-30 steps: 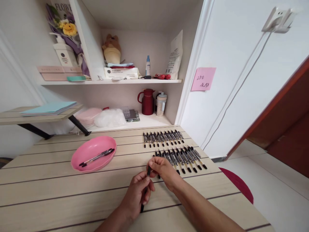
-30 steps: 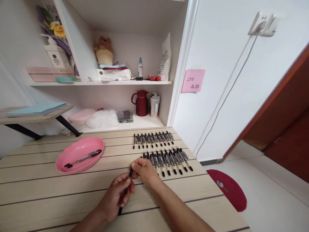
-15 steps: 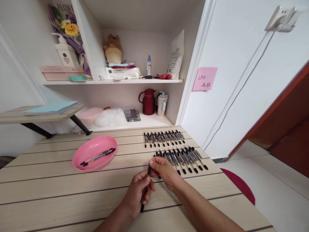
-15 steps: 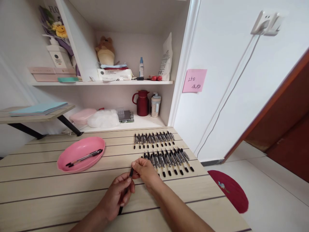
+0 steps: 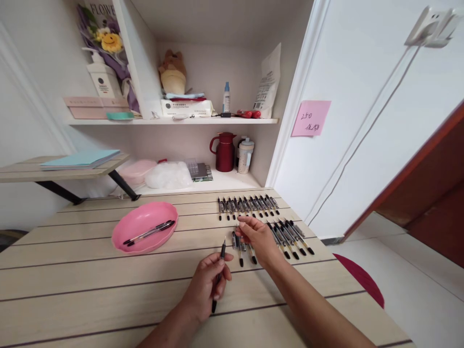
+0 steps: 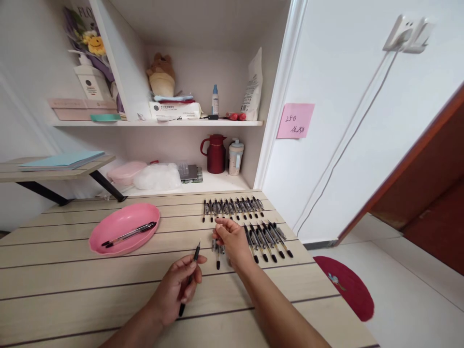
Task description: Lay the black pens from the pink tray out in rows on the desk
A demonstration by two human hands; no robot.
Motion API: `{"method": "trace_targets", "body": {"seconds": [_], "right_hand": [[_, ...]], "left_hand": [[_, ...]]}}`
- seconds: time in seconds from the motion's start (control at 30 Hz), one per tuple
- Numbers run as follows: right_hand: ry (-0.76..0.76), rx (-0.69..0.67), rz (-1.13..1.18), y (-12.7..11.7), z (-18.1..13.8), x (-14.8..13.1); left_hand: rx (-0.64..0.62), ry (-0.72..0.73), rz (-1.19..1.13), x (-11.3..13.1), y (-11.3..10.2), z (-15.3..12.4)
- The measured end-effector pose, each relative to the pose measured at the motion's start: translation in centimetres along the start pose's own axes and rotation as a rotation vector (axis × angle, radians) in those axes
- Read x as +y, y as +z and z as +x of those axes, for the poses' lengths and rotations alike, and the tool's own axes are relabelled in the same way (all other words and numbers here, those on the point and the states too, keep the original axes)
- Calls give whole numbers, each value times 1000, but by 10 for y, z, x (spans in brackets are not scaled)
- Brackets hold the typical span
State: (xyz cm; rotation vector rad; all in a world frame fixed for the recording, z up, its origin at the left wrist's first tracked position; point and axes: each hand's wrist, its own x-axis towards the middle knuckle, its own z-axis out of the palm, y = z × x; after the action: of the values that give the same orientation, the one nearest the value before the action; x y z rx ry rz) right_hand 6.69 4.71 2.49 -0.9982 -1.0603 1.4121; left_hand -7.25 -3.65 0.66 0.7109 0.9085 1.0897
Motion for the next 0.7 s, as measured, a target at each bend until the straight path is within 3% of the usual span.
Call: {"method": "trace_targets", "body": {"seconds": [0.27, 0.5, 0.7], "right_hand": [[31, -67, -553, -22, -6, 18], [-246, -177, -1209, -15, -22, 13], [-263, -221, -1608, -5, -34, 14]], "left_hand": [[71, 37, -16, 2, -5, 4], [79, 26, -17, 2, -5, 4], [73, 25, -10, 2, -5, 4]]}}
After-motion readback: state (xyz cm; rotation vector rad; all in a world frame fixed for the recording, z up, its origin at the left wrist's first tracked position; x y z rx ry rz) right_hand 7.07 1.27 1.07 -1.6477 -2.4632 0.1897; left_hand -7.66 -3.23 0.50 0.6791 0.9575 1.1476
